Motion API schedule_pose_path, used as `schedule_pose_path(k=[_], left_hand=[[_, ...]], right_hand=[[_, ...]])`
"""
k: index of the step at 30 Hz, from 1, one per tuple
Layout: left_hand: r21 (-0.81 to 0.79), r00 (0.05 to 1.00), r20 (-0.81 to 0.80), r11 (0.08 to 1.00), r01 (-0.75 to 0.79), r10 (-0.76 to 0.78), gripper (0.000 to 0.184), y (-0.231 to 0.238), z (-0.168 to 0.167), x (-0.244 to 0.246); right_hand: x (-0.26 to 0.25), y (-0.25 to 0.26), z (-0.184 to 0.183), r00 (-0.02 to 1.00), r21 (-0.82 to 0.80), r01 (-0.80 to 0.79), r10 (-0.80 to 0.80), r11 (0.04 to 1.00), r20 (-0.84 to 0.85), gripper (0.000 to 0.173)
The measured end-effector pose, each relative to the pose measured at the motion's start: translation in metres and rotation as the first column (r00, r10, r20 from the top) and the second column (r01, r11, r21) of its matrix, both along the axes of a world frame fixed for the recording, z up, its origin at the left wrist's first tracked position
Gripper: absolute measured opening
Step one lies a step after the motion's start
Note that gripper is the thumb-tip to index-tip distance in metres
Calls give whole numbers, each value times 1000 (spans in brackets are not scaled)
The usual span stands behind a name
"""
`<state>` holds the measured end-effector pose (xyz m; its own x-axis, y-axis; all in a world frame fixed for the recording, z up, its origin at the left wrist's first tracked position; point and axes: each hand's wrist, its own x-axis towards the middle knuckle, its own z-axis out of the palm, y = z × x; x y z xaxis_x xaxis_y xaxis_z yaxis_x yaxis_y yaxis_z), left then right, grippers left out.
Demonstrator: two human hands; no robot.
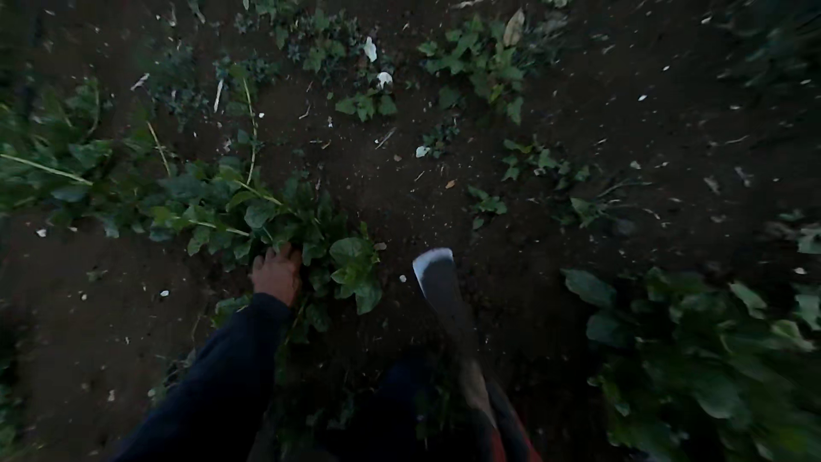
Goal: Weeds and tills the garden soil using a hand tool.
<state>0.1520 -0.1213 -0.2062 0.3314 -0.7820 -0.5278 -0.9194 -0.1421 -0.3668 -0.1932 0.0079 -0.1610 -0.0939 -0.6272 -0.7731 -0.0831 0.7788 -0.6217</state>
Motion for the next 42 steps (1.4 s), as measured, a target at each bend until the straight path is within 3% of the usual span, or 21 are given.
schedule_pose_path(k=[2,5,8,11,14,16,18,21,23,25,28,30,33,35,37,39,40,42], left_hand=[[-72,1000,0,997,12,-12,30,1,-2,-1],[-181,993,-62,978,-106,96,34,-3,6,-3],[-356,955,-265,906,-228,136,33,4,32,7],[-559,877,-479,762,-328,26,35,-1,68,7],[-662,817,-554,680,-316,-159,36,-18,98,-19],[-652,719,-629,703,-283,-294,38,-37,100,-52],[-607,604,-706,755,-248,-369,35,-38,102,-79],[-472,441,-834,844,-254,-333,24,-22,101,-101],[-441,401,-862,851,-287,-311,21,-16,93,-109],[-424,371,-874,865,-269,-314,22,-15,85,-119],[-436,302,-879,878,-198,-368,24,-24,74,-146],[-448,307,-871,876,-179,-383,24,-27,73,-148],[-391,319,-898,880,-268,-302,22,-22,72,-140],[-350,313,-915,889,-297,-255,23,-18,67,-141],[-359,318,-906,906,-224,-280,25,-17,61,-152],[-403,327,-880,906,-133,-343,22,-23,53,-167],[-434,347,-859,895,-106,-376,22,-28,51,-171],[-453,392,-838,885,-110,-380,25,-34,56,-164]], right_hand=[[41,-42,-45,990,-53,-96,90,994,-108,45],[86,-92,-77,995,19,-79,80,997,-65,46],[59,-43,-61,1000,-18,-8,8,1000,-4,44],[33,-15,-48,998,-62,66,-66,996,-11,44],[69,-78,-85,994,-11,98,-97,995,50,41],[83,-125,-104,988,7,91,-91,996,122,42],[76,-124,-91,990,-30,77,-73,997,121,46],[43,-41,-43,988,-109,151,-148,982,36,46],[25,2,-27,982,-110,184,-187,977,-14,44],[34,-7,-47,992,-52,112,-115,992,-59,44],[62,-74,-92,999,48,22,-23,999,22,45],[52,-64,-82,995,60,59,-64,996,74,46],[9,8,-36,967,-14,252,-253,968,-13,43],[-11,21,-31,939,-36,334,-336,942,-80,42],[-10,-26,-64,940,-48,312,-316,949,-128,42],[0,-101,-93,960,-36,276,-278,960,-43,42],[1,-125,-95,969,-55,247,-248,968,-12,42],[-2,-118,-71,979,-73,203,-204,976,-11,44]])
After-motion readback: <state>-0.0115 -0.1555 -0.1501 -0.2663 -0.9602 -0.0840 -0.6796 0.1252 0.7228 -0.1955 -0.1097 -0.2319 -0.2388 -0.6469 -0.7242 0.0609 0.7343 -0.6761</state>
